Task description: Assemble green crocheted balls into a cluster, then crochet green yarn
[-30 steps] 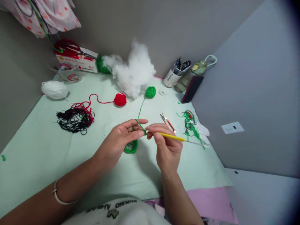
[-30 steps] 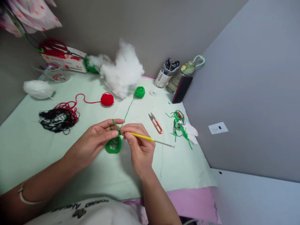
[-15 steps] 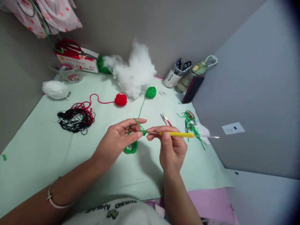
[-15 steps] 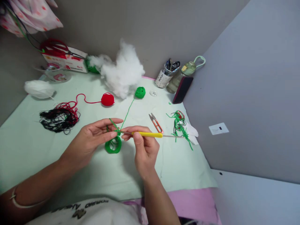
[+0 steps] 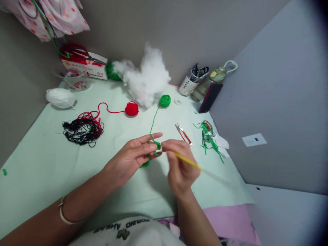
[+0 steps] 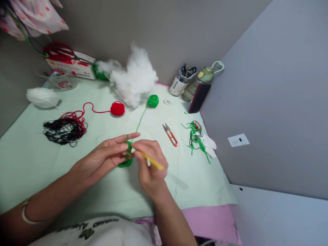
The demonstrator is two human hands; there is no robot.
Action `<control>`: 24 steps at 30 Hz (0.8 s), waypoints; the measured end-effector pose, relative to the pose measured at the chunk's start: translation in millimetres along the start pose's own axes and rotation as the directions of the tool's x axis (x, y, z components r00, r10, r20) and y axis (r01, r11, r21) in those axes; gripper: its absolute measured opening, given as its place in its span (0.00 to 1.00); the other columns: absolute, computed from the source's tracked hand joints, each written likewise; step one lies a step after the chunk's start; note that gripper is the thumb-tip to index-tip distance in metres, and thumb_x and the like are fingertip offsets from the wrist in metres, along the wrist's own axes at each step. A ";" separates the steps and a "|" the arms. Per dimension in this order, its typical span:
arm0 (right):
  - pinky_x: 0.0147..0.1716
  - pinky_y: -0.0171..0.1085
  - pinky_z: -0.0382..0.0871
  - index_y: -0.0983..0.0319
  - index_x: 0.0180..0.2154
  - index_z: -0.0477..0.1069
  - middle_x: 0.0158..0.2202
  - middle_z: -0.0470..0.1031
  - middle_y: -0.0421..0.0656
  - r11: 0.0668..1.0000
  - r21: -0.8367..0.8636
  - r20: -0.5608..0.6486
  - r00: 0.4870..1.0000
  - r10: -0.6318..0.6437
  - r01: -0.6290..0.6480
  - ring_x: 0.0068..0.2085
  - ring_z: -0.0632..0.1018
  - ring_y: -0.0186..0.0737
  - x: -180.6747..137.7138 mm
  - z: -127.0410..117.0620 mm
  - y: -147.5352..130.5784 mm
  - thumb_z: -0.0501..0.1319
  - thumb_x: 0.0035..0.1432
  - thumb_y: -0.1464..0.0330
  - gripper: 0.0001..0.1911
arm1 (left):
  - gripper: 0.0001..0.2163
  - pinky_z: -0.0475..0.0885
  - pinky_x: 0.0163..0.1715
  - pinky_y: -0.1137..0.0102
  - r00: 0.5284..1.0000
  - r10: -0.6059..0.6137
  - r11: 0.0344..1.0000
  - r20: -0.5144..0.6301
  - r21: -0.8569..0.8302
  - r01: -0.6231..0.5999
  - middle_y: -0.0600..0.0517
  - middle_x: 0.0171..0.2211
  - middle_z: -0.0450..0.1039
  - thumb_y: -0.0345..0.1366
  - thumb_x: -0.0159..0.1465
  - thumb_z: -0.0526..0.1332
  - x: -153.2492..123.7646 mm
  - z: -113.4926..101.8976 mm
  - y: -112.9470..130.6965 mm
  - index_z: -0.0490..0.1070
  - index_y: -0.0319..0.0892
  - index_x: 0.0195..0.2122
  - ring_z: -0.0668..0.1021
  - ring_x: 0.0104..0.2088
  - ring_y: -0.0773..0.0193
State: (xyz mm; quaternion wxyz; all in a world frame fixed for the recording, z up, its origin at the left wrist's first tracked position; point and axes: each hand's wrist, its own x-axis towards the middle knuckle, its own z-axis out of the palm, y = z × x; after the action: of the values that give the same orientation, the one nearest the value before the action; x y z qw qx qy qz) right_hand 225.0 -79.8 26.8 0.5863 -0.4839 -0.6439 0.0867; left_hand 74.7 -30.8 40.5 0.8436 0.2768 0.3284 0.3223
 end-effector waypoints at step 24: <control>0.32 0.38 0.75 0.56 0.40 0.81 0.37 0.80 0.43 0.886 0.348 0.064 0.951 0.304 -0.307 0.34 0.78 0.37 11.7 0.1 0.7 0.61 0.66 0.71 0.09 | 0.17 0.68 0.36 0.74 0.985 0.167 0.979 -0.038 0.124 -0.161 0.54 0.33 0.73 0.38 0.60 0.71 3.9 -2.5 -3.0 0.79 0.48 0.51 0.73 0.33 0.70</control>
State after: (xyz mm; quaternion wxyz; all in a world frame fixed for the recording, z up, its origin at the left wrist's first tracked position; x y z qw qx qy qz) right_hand 227.1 -70.9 34.2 0.6401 -0.4653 -0.5359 0.2941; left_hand 76.1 -29.3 35.4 0.7879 0.3453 0.3435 0.3769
